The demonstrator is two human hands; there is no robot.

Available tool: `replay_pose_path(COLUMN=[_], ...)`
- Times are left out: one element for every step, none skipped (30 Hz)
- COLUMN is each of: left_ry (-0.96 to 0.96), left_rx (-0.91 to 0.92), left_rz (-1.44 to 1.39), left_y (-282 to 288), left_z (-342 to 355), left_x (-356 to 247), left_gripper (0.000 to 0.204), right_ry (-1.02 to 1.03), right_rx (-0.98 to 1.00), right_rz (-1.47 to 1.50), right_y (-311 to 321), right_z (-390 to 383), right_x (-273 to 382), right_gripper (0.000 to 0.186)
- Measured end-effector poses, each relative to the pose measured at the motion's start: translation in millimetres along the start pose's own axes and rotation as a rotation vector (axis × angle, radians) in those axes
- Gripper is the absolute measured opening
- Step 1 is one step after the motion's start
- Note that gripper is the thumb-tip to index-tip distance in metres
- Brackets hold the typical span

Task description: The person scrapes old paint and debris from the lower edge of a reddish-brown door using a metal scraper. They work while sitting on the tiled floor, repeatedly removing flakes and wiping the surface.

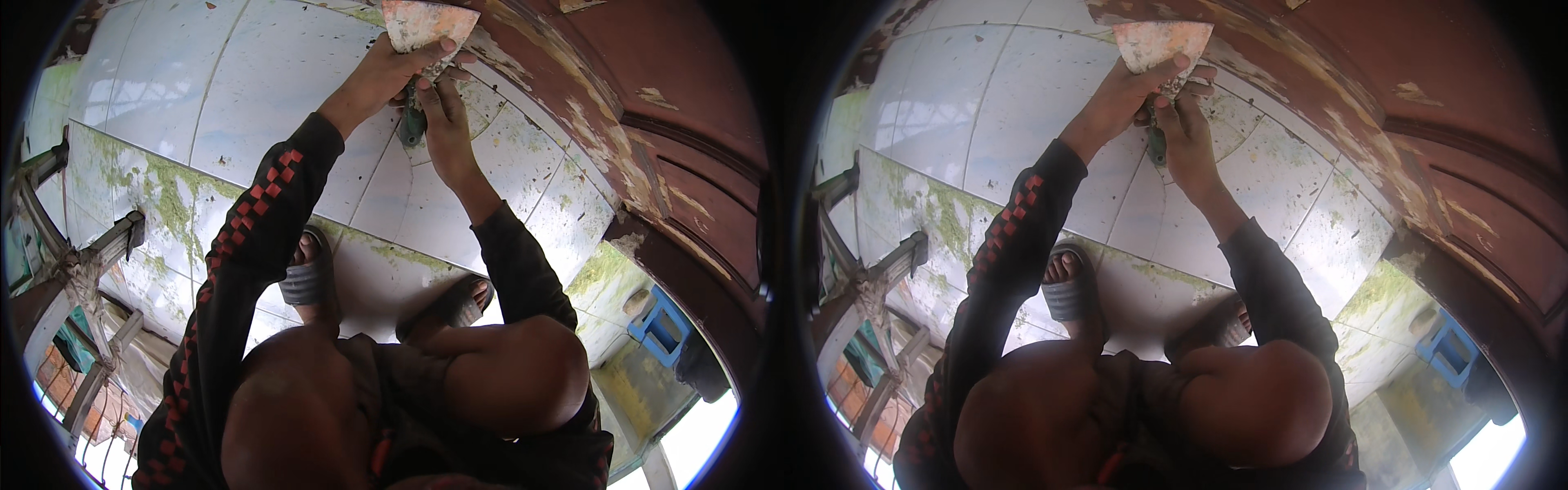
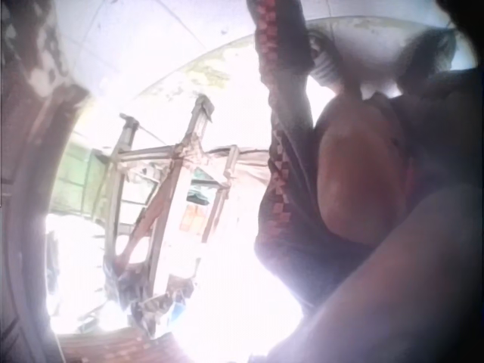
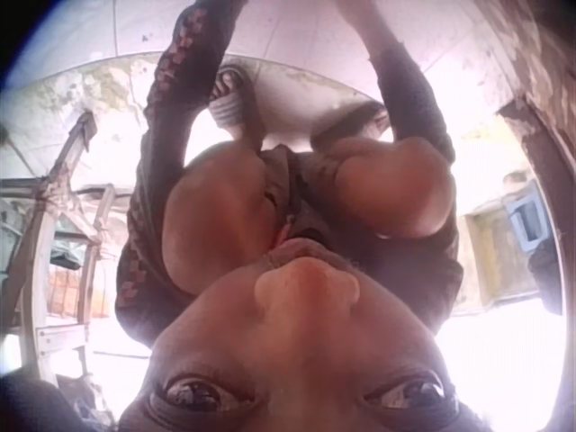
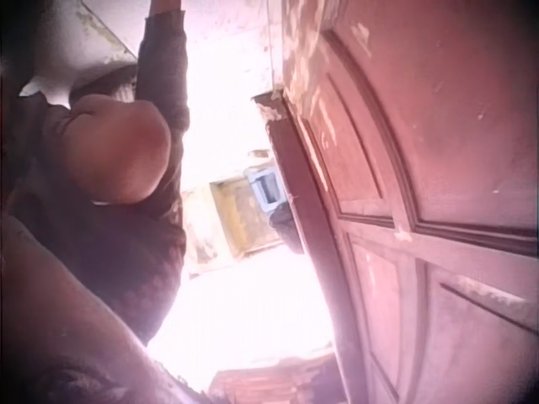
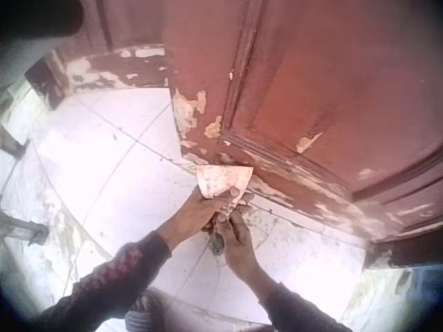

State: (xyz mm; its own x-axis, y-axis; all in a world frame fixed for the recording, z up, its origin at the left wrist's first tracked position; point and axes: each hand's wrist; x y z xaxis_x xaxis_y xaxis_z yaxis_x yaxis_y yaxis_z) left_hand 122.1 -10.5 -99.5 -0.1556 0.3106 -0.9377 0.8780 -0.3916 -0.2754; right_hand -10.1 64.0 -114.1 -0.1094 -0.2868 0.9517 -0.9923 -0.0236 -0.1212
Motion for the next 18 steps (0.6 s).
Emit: replay_pose_path(left_ry=[-0.004, -0.009, -0.015, -0.034, -0.054, -0.074, -0.066, -0.058, -0.05, -0.068, -0.088, -0.108, -0.095, -0.084, -0.073, -0.042, -0.019, 0.009], left_rx=[-0.017, -0.04, -0.062, -0.067, -0.07, -0.073, -0.054, -0.033, -0.011, -0.006, -0.01, -0.012, -0.033, -0.057, -0.081, -0.081, -0.082, -0.081], left_rz=[-0.057, -0.113, -0.168, -0.18, -0.193, -0.205, -0.169, -0.134, -0.1, -0.155, -0.206, -0.258, -0.333, -0.411, -0.493, -0.547, -0.601, -0.658], left_y=[-2, -3, -4, -4, -5, -5, -2, 0, 2, 0, -1, -4, -7, -12, -16, -20, -21, -25], left_z=[0, -2, -2, -1, 2, 3, 6, 9, 12, 15, 16, 18, 18, 17, 17, 17, 18, 18], left_x=[-1, -3, -3, -2, -2, -1, -2, -3, -3, -1, 3, 6, 10, 14, 17, 20, 19, 21], left_gripper=[0.055, 0.053, 0.052, 0.052, 0.053, 0.053, 0.054, 0.054, 0.055, 0.054, 0.053, 0.052, 0.051, 0.049, 0.048, 0.047, 0.046, 0.045], right_ry=[0.002, 0.004, 0.034, 0.063, 0.093, 0.082, 0.072, 0.062, 0.079, 0.096, 0.114, 0.126, 0.139, 0.152, 0.226, 0.261, 0.287, 0.309], right_rx=[-0.017, -0.029, -0.029, -0.03, -0.032, -0.039, -0.047, -0.057, -0.091, -0.125, -0.153, -0.205, -0.257, -0.304, -0.326, -0.281, -0.279, -0.279], right_rz=[-0.017, -0.032, -0.013, 0.007, 0.026, -0.015, -0.056, -0.098, -0.119, -0.14, -0.158, -0.275, -0.394, -0.514, -0.698, -0.92, -1.01, -1.103], right_y=[-1, -3, -6, -8, -9, -7, -3, -1, 0, 2, 0, 1, 4, 8, 19, 34, 40, 44], right_z=[-1, 0, 1, 1, 2, 4, 6, 8, 10, 11, 13, 12, 8, 6, 5, 0, -7, -16], right_x=[2, 5, 6, 7, 8, 10, 13, 14, 13, 11, 11, 13, 17, 21, 24, 34, 52, 68], right_gripper=[0.033, 0.031, 0.031, 0.031, 0.031, 0.032, 0.033, 0.033, 0.033, 0.034, 0.034, 0.034, 0.034, 0.034, 0.035, 0.038, 0.04, 0.043])
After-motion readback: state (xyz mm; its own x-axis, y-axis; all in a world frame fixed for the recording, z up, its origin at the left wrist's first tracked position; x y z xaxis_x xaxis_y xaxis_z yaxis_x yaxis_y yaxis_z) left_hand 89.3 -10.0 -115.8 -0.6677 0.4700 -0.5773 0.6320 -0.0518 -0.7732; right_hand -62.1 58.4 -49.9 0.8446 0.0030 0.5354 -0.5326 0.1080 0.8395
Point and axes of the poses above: each hand's wrist, its own z-axis towards the middle knuckle, its own y-axis out of the back of the hand, x = y × z, and after that the axes turned 2 degrees about -x, right-handed
